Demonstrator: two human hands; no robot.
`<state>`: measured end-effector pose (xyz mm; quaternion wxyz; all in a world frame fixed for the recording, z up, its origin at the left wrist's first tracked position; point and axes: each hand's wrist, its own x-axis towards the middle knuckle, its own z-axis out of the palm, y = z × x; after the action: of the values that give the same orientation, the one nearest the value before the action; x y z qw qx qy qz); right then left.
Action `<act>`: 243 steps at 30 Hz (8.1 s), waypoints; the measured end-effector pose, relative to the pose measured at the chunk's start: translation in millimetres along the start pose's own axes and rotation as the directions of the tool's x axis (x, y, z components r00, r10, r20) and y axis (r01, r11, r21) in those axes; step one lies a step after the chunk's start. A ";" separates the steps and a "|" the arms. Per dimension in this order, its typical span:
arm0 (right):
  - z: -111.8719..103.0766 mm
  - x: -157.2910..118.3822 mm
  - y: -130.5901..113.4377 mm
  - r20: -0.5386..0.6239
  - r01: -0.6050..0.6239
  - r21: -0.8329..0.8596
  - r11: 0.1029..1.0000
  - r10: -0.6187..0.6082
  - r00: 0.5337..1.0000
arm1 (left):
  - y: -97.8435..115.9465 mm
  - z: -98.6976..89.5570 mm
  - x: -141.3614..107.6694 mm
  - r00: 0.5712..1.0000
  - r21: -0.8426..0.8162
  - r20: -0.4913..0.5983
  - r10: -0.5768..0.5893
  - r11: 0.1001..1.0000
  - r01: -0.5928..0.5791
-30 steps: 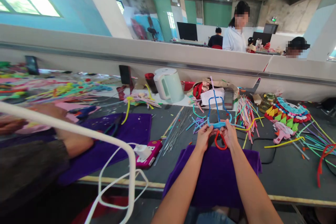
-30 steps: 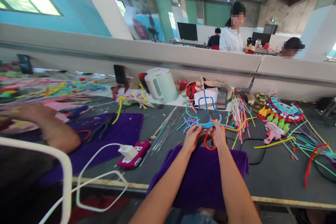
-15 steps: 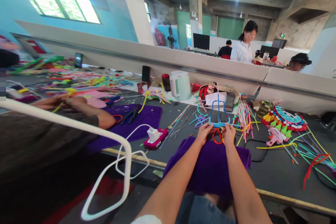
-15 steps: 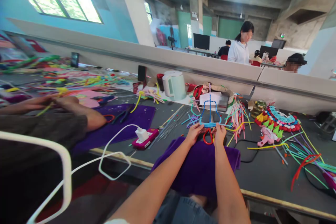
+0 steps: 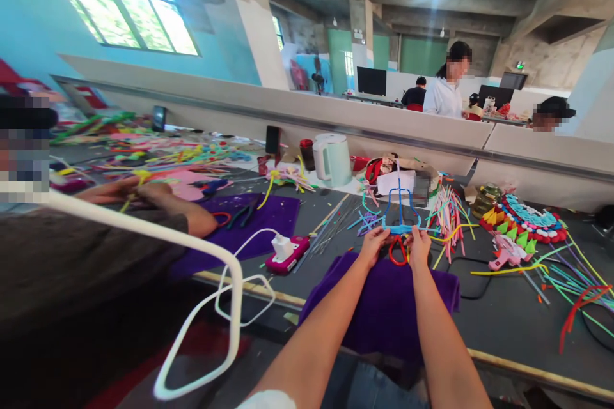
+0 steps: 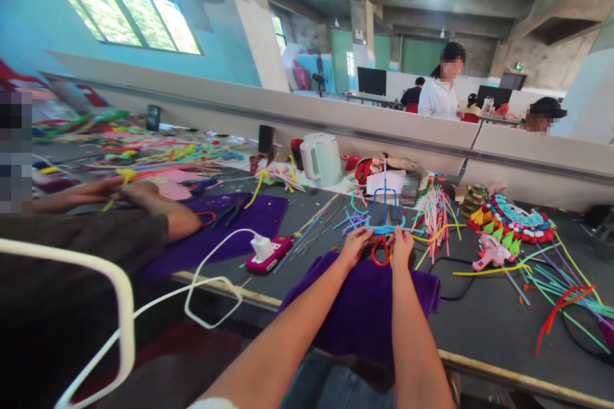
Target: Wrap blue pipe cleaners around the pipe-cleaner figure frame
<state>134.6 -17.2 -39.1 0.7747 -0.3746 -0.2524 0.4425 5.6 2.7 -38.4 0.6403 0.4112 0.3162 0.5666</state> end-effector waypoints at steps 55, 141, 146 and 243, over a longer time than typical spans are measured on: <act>4.3 -22.2 -13.8 0.110 -0.006 -0.282 0.959 0.039 0.993 | 5.4 7.4 -2.9 0.975 -0.206 -0.052 -0.218 0.957 0.203; 10.3 -24.6 -17.1 0.034 -0.074 -0.076 0.994 0.077 0.996 | 4.9 0.2 -5.7 0.976 -0.221 -0.115 -0.183 0.963 0.154; 11.2 -24.7 -15.1 0.054 -0.036 -0.136 0.990 0.044 0.998 | 6.8 0.2 -5.9 0.976 -0.272 -0.075 -0.207 0.945 0.180; 6.4 -17.2 -23.5 0.039 -0.063 -0.197 0.978 0.072 0.997 | 15.5 9.9 -17.1 0.999 0.040 -0.021 -0.036 0.999 0.036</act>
<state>133.3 -37.6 -17.4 0.7126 -0.4469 -0.2996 0.4502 4.3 -15.5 -21.1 0.6385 0.4126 0.3416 0.5526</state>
